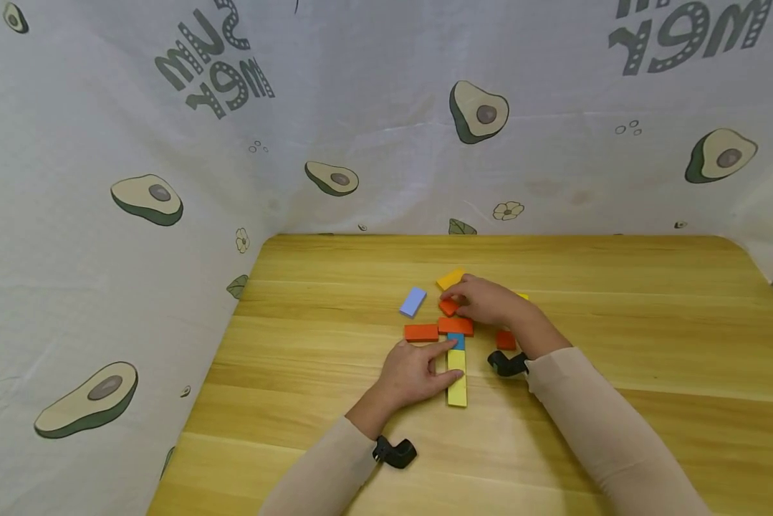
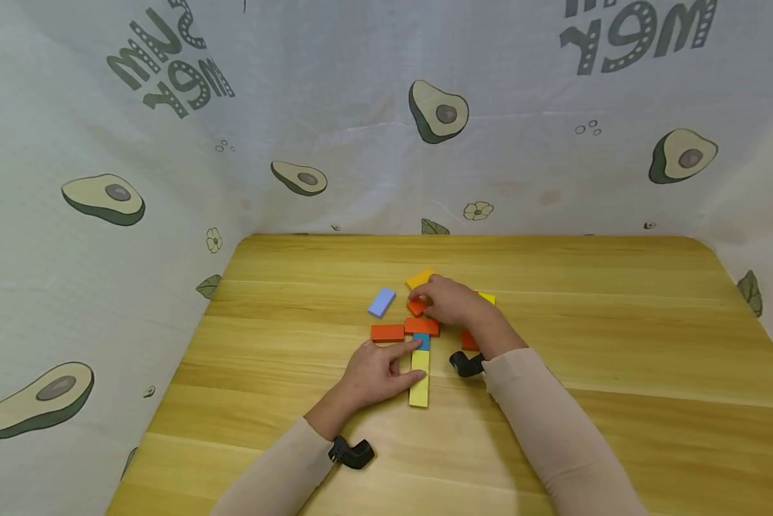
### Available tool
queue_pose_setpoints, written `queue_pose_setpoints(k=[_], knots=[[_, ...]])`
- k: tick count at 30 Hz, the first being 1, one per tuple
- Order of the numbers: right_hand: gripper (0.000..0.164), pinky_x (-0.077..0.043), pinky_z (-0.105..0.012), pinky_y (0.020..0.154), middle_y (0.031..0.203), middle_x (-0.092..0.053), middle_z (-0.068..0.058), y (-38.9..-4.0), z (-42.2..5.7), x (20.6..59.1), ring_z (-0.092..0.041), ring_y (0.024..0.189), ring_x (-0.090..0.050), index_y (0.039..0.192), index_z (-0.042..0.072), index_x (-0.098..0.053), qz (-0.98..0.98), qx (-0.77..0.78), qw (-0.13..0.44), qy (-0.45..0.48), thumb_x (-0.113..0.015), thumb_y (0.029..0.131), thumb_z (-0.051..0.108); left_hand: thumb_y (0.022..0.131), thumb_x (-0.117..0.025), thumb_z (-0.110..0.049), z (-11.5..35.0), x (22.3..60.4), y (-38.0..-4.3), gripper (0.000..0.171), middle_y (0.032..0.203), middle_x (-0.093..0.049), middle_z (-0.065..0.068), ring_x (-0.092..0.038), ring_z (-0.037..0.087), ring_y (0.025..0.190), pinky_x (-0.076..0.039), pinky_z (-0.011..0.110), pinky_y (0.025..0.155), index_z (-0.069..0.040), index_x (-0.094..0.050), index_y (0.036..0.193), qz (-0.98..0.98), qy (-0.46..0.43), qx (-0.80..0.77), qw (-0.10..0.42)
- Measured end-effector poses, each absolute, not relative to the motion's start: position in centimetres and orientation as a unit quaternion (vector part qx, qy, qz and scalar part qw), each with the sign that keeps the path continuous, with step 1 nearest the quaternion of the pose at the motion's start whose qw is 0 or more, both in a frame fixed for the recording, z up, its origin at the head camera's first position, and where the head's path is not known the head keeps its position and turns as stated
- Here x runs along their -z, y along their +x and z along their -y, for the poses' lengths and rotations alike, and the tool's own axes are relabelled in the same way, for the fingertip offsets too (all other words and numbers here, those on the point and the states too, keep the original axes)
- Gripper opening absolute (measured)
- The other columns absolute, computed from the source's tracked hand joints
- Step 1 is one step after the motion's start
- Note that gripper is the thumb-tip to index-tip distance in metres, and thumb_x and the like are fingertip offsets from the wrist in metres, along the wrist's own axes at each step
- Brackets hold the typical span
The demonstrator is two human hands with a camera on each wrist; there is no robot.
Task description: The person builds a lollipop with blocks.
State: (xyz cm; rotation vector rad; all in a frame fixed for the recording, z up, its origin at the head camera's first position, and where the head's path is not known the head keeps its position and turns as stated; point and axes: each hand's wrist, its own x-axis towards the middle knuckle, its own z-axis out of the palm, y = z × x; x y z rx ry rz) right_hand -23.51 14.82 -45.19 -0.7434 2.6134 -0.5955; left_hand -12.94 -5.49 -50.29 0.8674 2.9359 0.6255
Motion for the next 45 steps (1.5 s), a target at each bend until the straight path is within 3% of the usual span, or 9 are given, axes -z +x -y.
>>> queue_pose_setpoints(k=[12, 17, 23, 45], knots=[[0.037, -0.052, -0.042, 0.088, 0.102, -0.065, -0.009, -23.5, -14.9, 45.8, -0.022, 0.089, -0.057, 0.13, 0.0, -0.065, -0.926, 0.246, 0.186, -0.218, -0.068, 0.099, 0.022, 0.094, -0.066, -0.056, 5.6, 50.3, -12.9, 0.053, 0.051, -0.048, -0.017, -0.037, -0.006, 0.046, -0.033, 0.017, 0.068, -0.03, -0.064, 0.141, -0.938, 0.279, -0.205, 0.011], [0.036, -0.053, -0.041, 0.085, 0.105, -0.068, -0.01, -23.5, -14.8, 46.1, -0.021, 0.088, -0.06, 0.13, 0.003, -0.064, -0.923, 0.263, 0.197, -0.198, -0.063, 0.102, 0.026, 0.094, -0.067, -0.055, 5.5, 50.2, -13.0, 0.053, 0.053, -0.054, -0.017, -0.039, -0.008, 0.047, -0.035, 0.018, 0.069, -0.028, -0.065, 0.14, -0.936, 0.282, -0.211, 0.002], [0.026, -0.051, -0.036, 0.079, 0.098, -0.069, -0.008, -23.4, -14.7, 46.6, -0.02, 0.082, -0.059, 0.119, 0.005, -0.067, -0.926, 0.262, 0.189, -0.197, -0.061, 0.103, 0.025, 0.094, -0.067, -0.055, 5.5, 50.2, -12.9, 0.053, 0.051, -0.051, -0.017, -0.038, -0.006, 0.046, -0.034, 0.018, 0.069, -0.03, -0.064, 0.141, -0.938, 0.278, -0.207, 0.007], [0.026, -0.053, -0.049, 0.094, 0.109, -0.071, -0.012, -22.9, -14.8, 46.7, -0.024, 0.094, -0.063, 0.123, 0.006, -0.067, -0.924, 0.262, 0.173, -0.219, -0.063, 0.103, 0.022, 0.094, -0.067, -0.056, 5.5, 50.3, -12.9, 0.054, 0.051, -0.047, -0.017, -0.036, -0.004, 0.045, -0.031, 0.017, 0.066, -0.03, -0.064, 0.141, -0.938, 0.279, -0.207, 0.008]])
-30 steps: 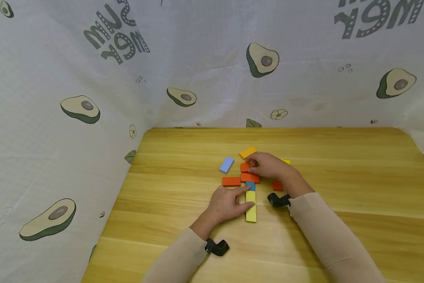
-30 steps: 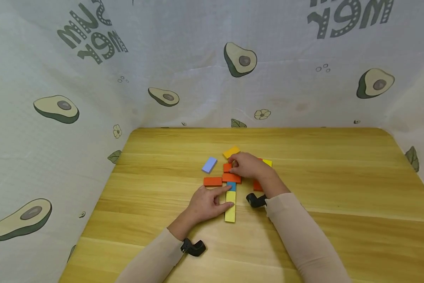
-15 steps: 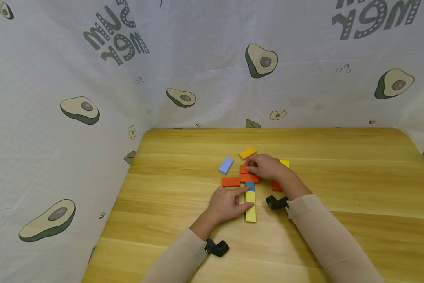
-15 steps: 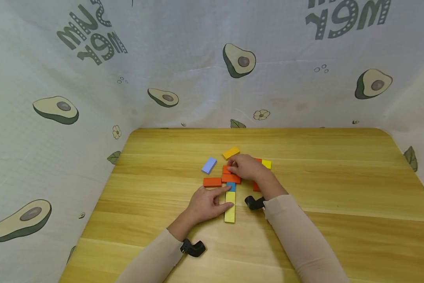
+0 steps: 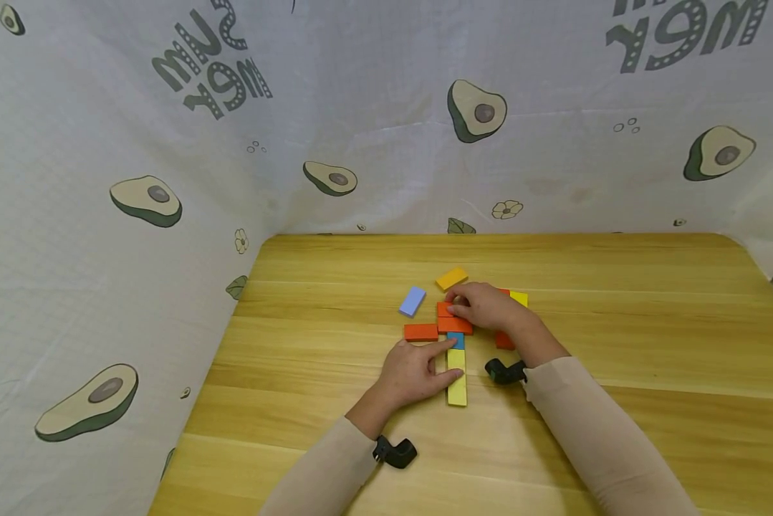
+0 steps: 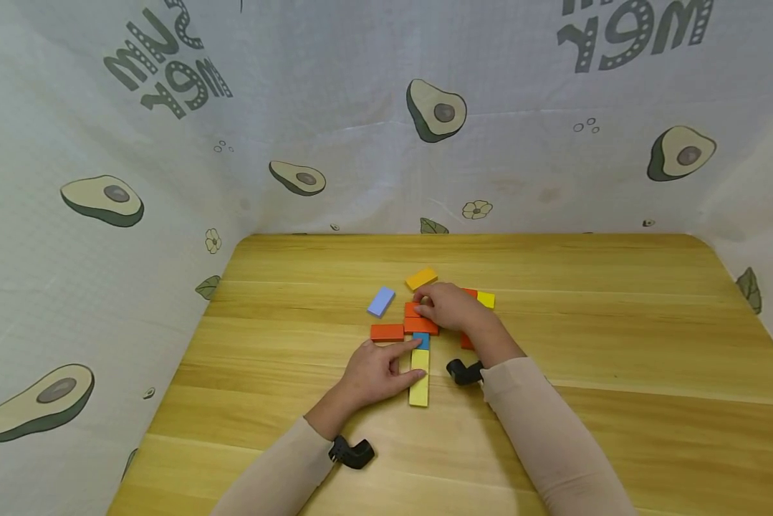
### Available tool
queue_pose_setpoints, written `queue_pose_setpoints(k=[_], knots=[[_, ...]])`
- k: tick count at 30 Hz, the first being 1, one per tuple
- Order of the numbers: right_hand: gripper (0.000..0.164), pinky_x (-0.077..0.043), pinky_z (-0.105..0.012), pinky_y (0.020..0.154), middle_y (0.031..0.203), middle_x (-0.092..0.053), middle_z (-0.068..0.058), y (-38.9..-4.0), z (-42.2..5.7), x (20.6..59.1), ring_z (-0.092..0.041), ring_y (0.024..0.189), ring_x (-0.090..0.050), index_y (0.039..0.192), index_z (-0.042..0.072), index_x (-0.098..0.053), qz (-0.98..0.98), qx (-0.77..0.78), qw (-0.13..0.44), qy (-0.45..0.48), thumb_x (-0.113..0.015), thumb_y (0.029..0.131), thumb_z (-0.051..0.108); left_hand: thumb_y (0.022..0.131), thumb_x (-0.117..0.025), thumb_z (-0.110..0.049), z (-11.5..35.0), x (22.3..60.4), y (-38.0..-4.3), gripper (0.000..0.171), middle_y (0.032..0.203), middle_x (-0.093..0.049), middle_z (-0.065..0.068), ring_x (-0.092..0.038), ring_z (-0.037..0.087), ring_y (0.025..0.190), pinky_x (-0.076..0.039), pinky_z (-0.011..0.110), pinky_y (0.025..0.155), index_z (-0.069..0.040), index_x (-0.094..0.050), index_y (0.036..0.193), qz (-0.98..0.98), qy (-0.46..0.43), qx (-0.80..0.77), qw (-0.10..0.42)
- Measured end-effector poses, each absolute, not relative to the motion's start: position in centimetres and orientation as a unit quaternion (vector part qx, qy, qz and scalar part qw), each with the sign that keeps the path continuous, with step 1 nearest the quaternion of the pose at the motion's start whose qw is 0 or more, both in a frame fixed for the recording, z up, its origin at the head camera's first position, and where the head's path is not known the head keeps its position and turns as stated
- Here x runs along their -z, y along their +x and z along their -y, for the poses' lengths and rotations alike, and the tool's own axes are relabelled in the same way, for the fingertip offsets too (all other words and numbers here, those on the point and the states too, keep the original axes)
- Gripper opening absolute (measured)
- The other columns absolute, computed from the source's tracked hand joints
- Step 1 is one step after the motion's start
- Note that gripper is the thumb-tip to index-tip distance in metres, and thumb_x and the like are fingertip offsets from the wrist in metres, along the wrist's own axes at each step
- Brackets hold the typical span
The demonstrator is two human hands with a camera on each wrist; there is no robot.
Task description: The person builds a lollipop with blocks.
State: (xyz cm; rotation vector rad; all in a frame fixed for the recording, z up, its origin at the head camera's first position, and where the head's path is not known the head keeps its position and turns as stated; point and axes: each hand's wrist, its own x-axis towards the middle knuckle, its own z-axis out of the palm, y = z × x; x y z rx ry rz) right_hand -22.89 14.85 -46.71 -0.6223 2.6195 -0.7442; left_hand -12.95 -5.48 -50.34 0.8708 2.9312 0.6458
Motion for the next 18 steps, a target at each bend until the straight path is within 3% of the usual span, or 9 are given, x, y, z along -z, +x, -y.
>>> queue_pose_setpoints(k=[18], knots=[[0.035, -0.053, -0.048, 0.091, 0.111, -0.07, -0.014, -22.1, -15.02, 46.08, -0.025, 0.091, -0.061, 0.133, 0.009, -0.062, -0.926, 0.261, 0.182, -0.201, -0.061, 0.104, 0.028, 0.094, -0.067, -0.056, 5.51, 50.25, -12.95, 0.054, 0.05, -0.047, -0.017, -0.036, -0.004, 0.045, -0.031, 0.017, 0.066, -0.03, -0.064, 0.141, -0.938, 0.279, -0.205, 0.008]])
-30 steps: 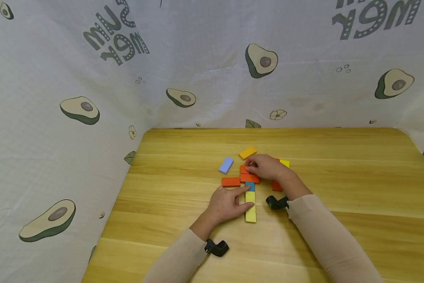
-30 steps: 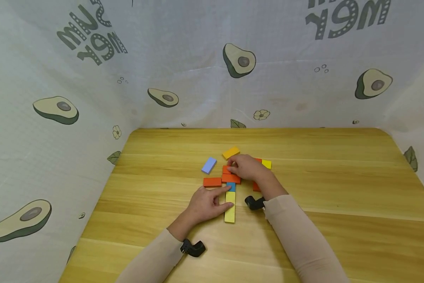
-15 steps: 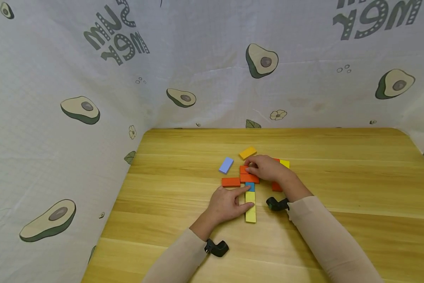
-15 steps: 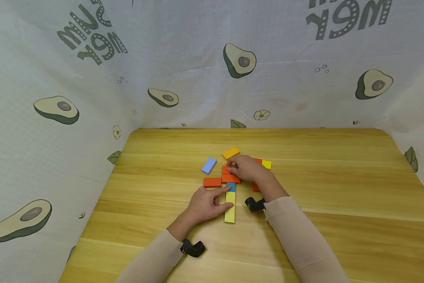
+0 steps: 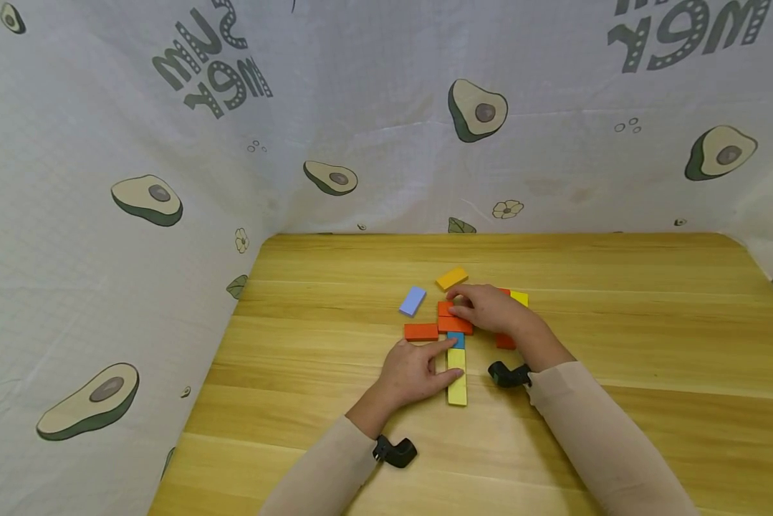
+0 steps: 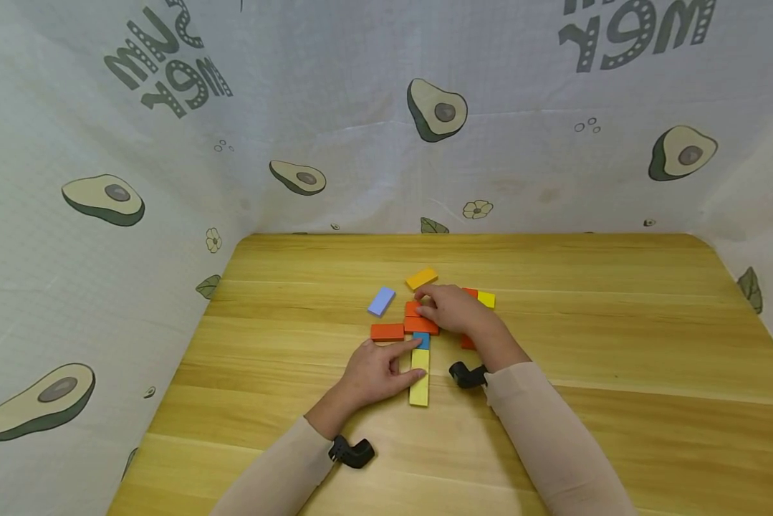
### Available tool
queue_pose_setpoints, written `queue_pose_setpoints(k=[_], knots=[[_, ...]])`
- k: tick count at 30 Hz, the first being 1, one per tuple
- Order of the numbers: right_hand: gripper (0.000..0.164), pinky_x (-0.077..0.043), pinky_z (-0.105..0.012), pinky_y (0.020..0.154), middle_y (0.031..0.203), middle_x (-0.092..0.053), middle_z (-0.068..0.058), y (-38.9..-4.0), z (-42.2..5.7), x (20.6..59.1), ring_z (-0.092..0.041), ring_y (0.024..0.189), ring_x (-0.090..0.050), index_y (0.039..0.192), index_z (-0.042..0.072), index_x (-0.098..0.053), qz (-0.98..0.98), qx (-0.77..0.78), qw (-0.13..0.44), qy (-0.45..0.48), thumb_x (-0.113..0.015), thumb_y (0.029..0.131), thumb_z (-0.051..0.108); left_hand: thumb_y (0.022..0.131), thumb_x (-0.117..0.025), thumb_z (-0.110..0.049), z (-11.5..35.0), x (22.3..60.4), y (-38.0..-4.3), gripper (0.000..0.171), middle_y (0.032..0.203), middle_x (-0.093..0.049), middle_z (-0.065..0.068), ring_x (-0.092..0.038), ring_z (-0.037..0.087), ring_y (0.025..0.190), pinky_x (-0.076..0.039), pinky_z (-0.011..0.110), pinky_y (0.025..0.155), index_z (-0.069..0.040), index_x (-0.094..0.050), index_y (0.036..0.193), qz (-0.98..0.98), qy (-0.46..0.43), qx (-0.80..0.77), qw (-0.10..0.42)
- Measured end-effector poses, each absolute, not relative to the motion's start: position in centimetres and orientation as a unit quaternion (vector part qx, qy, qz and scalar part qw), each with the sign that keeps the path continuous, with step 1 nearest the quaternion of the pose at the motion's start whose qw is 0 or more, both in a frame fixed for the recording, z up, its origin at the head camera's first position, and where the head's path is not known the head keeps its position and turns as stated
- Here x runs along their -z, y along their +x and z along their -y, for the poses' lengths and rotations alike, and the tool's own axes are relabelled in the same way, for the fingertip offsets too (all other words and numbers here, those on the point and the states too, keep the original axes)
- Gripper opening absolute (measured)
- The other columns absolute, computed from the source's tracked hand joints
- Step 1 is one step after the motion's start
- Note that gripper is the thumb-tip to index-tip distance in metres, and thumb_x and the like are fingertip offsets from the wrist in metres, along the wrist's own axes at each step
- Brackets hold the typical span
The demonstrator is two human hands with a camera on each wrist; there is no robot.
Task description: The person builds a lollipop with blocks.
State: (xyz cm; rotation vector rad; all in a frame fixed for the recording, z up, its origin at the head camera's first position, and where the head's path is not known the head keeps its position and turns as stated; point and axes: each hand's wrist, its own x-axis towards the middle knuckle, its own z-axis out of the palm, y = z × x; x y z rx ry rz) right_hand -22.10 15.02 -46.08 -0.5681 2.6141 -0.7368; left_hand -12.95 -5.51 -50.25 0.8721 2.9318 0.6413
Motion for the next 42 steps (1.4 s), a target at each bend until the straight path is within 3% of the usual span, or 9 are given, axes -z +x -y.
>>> queue_pose_setpoints(k=[12, 20, 29, 34, 38, 42], knots=[[0.04, -0.053, -0.043, 0.084, 0.104, -0.068, -0.011, -21.1, -16.5, 45.3, -0.022, 0.087, -0.06, 0.137, 0.008, -0.059, -0.926, 0.283, 0.174, -0.179, -0.062, 0.103, 0.029, 0.094, -0.067, -0.056, 5.4, 50.3, -13.0, 0.054, 0.051, -0.049, -0.017, -0.036, -0.004, 0.045, -0.029, 0.017, 0.065, -0.03, -0.064, 0.141, -0.937, 0.283, -0.207, 0.002], [0.037, -0.046, -0.032, 0.07, 0.092, -0.062, -0.007, -19.1, -20.2, 44.8, -0.019, 0.078, -0.054, 0.129, 0.002, -0.063, -0.931, 0.297, 0.16, -0.142, -0.066, 0.101, 0.026, 0.094, -0.067, -0.056, 5.4, 50.3, -12.9, 0.054, 0.051, -0.049, -0.017, -0.036, -0.005, 0.046, -0.029, 0.017, 0.065, -0.03, -0.063, 0.142, -0.937, 0.279, -0.208, 0.005], [0.046, -0.046, -0.033, 0.076, 0.1, -0.063, -0.007, -16.9, -23.1, 45.5, -0.02, 0.087, -0.054, 0.125, 0.003, -0.065, -0.922, 0.309, 0.197, -0.122, -0.077, 0.091, 0.032, 0.093, -0.068, -0.055, 5.4, 50.1, -12.8, 0.055, 0.053, -0.053, -0.016, -0.037, -0.005, 0.047, -0.028, 0.018, 0.065, -0.03, -0.063, 0.142, -0.938, 0.274, -0.213, 0.007], [0.039, -0.046, -0.033, 0.076, 0.097, -0.063, -0.004, -16.4, -23.3, 45.7, -0.018, 0.087, -0.055, 0.116, 0.005, -0.068, -0.921, 0.31, 0.203, -0.119, -0.08, 0.089, 0.032, 0.093, -0.068, -0.053, 5.4, 50.0, -12.7, 0.054, 0.053, -0.056, -0.015, -0.038, -0.005, 0.048, -0.028, 0.018, 0.066, -0.029, -0.063, 0.142, -0.937, 0.269, -0.221, 0.02], [0.032, -0.047, -0.031, 0.074, 0.093, -0.065, -0.002, -16.4, -22.9, 45.8, -0.016, 0.083, -0.056, 0.11, 0.007, -0.069, -0.926, 0.3, 0.188, -0.131, -0.078, 0.09, 0.03, 0.094, -0.067, -0.053, 5.4, 49.9, -12.7, 0.054, 0.054, -0.056, -0.015, -0.038, -0.006, 0.048, -0.029, 0.018, 0.065, -0.03, -0.063, 0.142, -0.938, 0.269, -0.217, 0.022], [0.031, -0.048, -0.032, 0.074, 0.093, -0.067, -0.002, -17.1, -21.8, 46.0, -0.015, 0.081, -0.057, 0.116, 0.006, -0.067, -0.934, 0.296, 0.146, -0.137, -0.072, 0.096, 0.029, 0.094, -0.067, -0.054, 5.4, 50.0, -12.7, 0.055, 0.053, -0.054, -0.016, -0.038, -0.005, 0.048, -0.03, 0.018, 0.066, -0.03, -0.063, 0.142, -0.939, 0.267, -0.215, 0.025]])
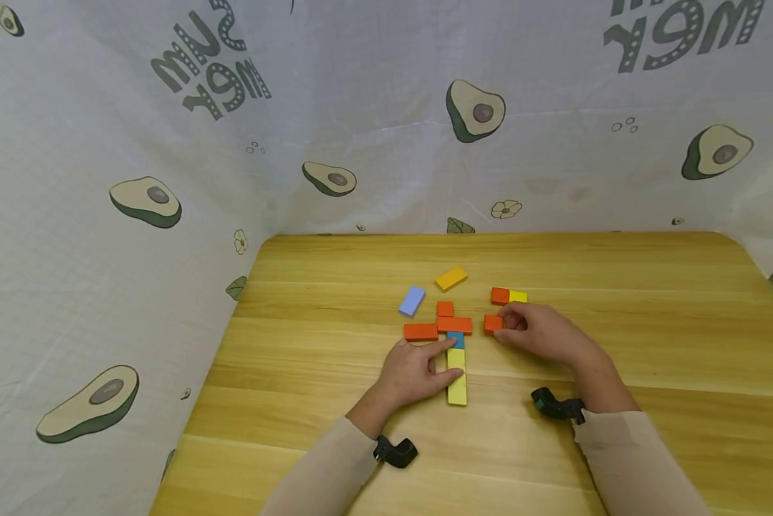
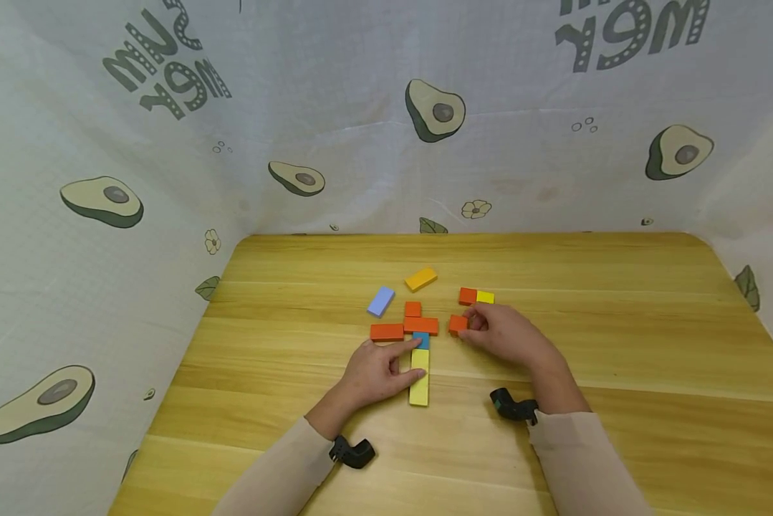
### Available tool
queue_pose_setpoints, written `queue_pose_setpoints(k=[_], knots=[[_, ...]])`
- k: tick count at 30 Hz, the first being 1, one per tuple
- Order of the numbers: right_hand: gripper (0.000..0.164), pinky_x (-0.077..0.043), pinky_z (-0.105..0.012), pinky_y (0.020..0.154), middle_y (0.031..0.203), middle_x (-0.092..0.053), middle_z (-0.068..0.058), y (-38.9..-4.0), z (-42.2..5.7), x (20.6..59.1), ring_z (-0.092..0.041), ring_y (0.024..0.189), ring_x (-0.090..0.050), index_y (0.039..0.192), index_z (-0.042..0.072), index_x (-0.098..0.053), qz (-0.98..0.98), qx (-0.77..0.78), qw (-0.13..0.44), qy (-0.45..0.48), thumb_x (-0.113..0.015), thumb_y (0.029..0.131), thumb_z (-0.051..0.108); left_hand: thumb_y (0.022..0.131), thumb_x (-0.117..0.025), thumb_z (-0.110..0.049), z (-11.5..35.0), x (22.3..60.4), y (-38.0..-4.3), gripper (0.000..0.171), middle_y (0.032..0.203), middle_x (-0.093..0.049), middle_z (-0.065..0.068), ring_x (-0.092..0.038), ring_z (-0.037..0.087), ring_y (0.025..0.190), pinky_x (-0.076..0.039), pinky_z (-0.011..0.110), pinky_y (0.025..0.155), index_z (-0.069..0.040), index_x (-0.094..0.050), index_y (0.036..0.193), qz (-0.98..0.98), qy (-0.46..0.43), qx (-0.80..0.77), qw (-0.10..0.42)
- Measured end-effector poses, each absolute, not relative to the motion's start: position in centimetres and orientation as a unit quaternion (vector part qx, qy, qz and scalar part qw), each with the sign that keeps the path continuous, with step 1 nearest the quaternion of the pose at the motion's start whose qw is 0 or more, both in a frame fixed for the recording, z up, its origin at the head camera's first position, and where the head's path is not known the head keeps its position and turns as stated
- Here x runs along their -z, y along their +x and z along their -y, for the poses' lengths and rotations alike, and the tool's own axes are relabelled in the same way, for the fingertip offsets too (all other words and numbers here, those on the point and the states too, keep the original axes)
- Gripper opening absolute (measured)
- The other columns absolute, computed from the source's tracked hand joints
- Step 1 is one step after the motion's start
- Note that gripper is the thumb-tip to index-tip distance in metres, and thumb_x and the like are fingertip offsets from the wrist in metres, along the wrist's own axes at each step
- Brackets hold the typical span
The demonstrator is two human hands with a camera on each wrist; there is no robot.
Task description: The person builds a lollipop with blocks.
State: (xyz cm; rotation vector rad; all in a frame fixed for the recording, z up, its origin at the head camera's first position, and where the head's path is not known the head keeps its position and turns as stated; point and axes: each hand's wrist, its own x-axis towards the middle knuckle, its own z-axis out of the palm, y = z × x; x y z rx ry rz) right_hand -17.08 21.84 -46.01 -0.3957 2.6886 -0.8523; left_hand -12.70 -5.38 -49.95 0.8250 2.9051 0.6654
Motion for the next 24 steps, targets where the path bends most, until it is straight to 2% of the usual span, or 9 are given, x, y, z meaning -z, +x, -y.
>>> queue_pose_setpoints(k=[6, 15, 18, 21, 24], knots=[[0.038, -0.047, -0.033, 0.073, 0.093, -0.067, -0.007, -18.8, -19.5, 46.2, -0.017, 0.077, -0.056, 0.128, 0.003, -0.062, -0.936, 0.309, 0.108, -0.131, -0.066, 0.101, 0.029, 0.094, -0.066, -0.056, 5.5, 49.9, -12.8, 0.054, 0.053, -0.053, -0.017, -0.039, -0.005, 0.047, -0.031, 0.018, 0.066, -0.031, -0.062, 0.143, -0.94, 0.267, -0.212, 0.027], [0.038, -0.045, -0.031, 0.069, 0.089, -0.065, -0.008, -20.2, -17.5, 47.2, -0.018, 0.072, -0.055, 0.13, 0.001, -0.06, -0.925, 0.327, 0.151, -0.12, -0.062, 0.103, 0.028, 0.095, -0.065, -0.057, 5.4, 50.0, -12.8, 0.055, 0.053, -0.053, -0.018, -0.038, -0.007, 0.047, -0.03, 0.016, 0.065, -0.031, -0.062, 0.143, -0.94, 0.274, -0.202, 0.016], [0.041, -0.049, -0.036, 0.073, 0.096, -0.068, -0.011, -20.1, -17.3, 47.5, -0.02, 0.078, -0.059, 0.133, 0.003, -0.059, -0.923, 0.335, 0.153, -0.11, -0.061, 0.104, 0.031, 0.094, -0.066, -0.056, 5.5, 50.0, -12.8, 0.055, 0.052, -0.053, -0.018, -0.038, -0.007, 0.047, -0.03, 0.017, 0.066, -0.031, -0.062, 0.142, -0.94, 0.273, -0.202, 0.015], [0.044, -0.053, -0.044, 0.085, 0.108, -0.072, -0.014, -19.9, -17.0, 47.8, -0.025, 0.091, -0.066, 0.136, 0.006, -0.06, -0.923, 0.341, 0.148, -0.095, -0.06, 0.104, 0.036, 0.094, -0.066, -0.056, 5.5, 50.0, -12.8, 0.054, 0.052, -0.053, -0.018, -0.038, -0.006, 0.047, -0.031, 0.017, 0.066, -0.03, -0.063, 0.142, -0.94, 0.272, -0.204, 0.017], [0.044, -0.052, -0.053, 0.093, 0.116, -0.073, -0.017, -19.7, -16.8, 48.1, -0.031, 0.102, -0.069, 0.136, 0.008, -0.06, -0.923, 0.349, 0.137, -0.083, -0.058, 0.104, 0.038, 0.094, -0.067, -0.056, 5.5, 50.0, -12.9, 0.055, 0.052, -0.053, -0.018, -0.038, -0.006, 0.047, -0.031, 0.017, 0.066, -0.03, -0.063, 0.142, -0.94, 0.273, -0.203, 0.016]])
